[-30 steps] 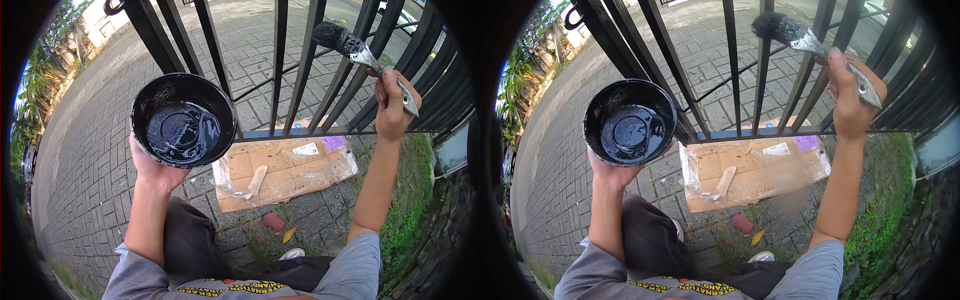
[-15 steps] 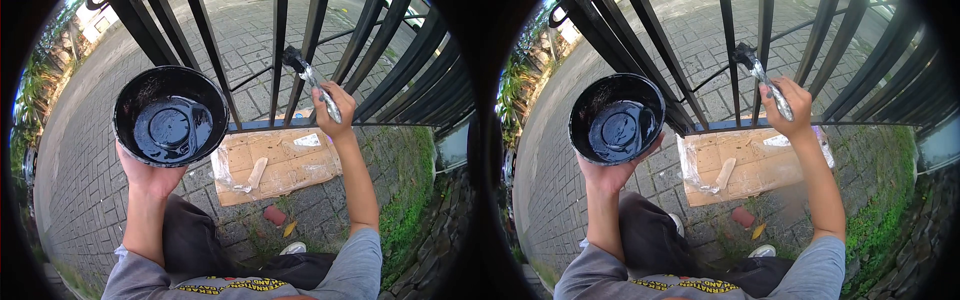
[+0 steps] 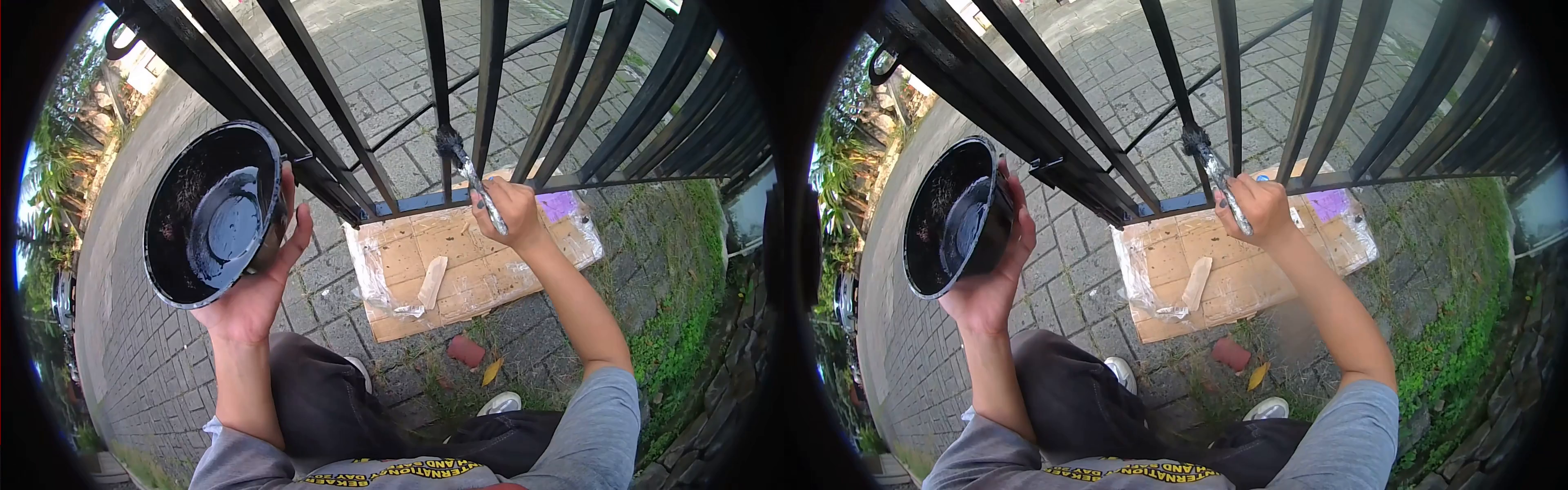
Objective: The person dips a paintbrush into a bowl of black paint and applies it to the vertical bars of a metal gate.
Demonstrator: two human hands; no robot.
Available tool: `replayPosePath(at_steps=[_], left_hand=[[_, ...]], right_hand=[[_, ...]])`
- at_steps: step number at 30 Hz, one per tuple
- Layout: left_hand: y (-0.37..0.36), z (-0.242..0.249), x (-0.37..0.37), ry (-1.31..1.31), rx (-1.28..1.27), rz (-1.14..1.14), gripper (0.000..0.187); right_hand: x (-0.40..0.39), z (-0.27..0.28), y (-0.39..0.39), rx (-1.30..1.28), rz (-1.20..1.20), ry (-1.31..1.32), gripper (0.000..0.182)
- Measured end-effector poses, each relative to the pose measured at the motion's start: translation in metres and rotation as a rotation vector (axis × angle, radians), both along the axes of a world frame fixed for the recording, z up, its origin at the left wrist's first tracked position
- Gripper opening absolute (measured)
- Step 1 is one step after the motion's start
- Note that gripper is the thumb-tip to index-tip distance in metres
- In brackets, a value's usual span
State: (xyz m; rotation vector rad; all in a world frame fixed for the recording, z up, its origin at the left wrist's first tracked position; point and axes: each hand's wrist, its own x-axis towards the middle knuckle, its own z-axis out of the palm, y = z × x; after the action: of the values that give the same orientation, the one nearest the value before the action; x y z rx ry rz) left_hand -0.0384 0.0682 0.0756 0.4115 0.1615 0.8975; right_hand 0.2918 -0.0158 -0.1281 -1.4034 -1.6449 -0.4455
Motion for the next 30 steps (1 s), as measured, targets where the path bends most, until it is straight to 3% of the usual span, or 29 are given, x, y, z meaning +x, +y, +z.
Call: replayPosePath(at_steps=[2, 6, 10, 17, 22, 25, 29, 30], left_hand=[[0.003, 0.0, 0.0, -0.058, 0.023, 0.026, 0.078], [0.021, 0.002, -0.01, -0.081, 0.031, 0.172, 0.073], [0.031, 0.001, -0.015, -0.085, 0.051, 0.212, 0.072], [0.033, 0.006, -0.013, 0.007, 0.014, 0.284, 0.074], [0.028, 0.005, -0.013, 0.056, 0.015, 0.285, 0.076], [0.024, 0.006, -0.01, 0.058, -0.026, 0.255, 0.076], [0.021, 0.007, -0.014, 0.038, -0.08, 0.206, 0.076], [0.018, 0.008, -0.013, 0.047, -0.07, 0.22, 0.076]], right_hand=[[0.004, -0.02, 0.0, -0.127, 0.017, -0.02, 0.022], [-0.013, 0.006, 0.003, -0.193, -0.069, -0.014, 0.02], [-0.013, 0.059, 0.0, 0.059, -0.056, 0.033, 0.02], [-0.012, 0.003, 0.001, -0.199, -0.085, -0.006, 0.023], [-0.038, 0.104, -0.004, -0.005, -0.077, 0.055, 0.022], [-0.031, 0.096, 0.0, 0.064, -0.11, -0.011, 0.02], [-0.019, 0.016, 0.003, -0.07, -0.039, -0.05, 0.019], [-0.028, 0.019, 0.003, -0.094, -0.073, -0.024, 0.021]])
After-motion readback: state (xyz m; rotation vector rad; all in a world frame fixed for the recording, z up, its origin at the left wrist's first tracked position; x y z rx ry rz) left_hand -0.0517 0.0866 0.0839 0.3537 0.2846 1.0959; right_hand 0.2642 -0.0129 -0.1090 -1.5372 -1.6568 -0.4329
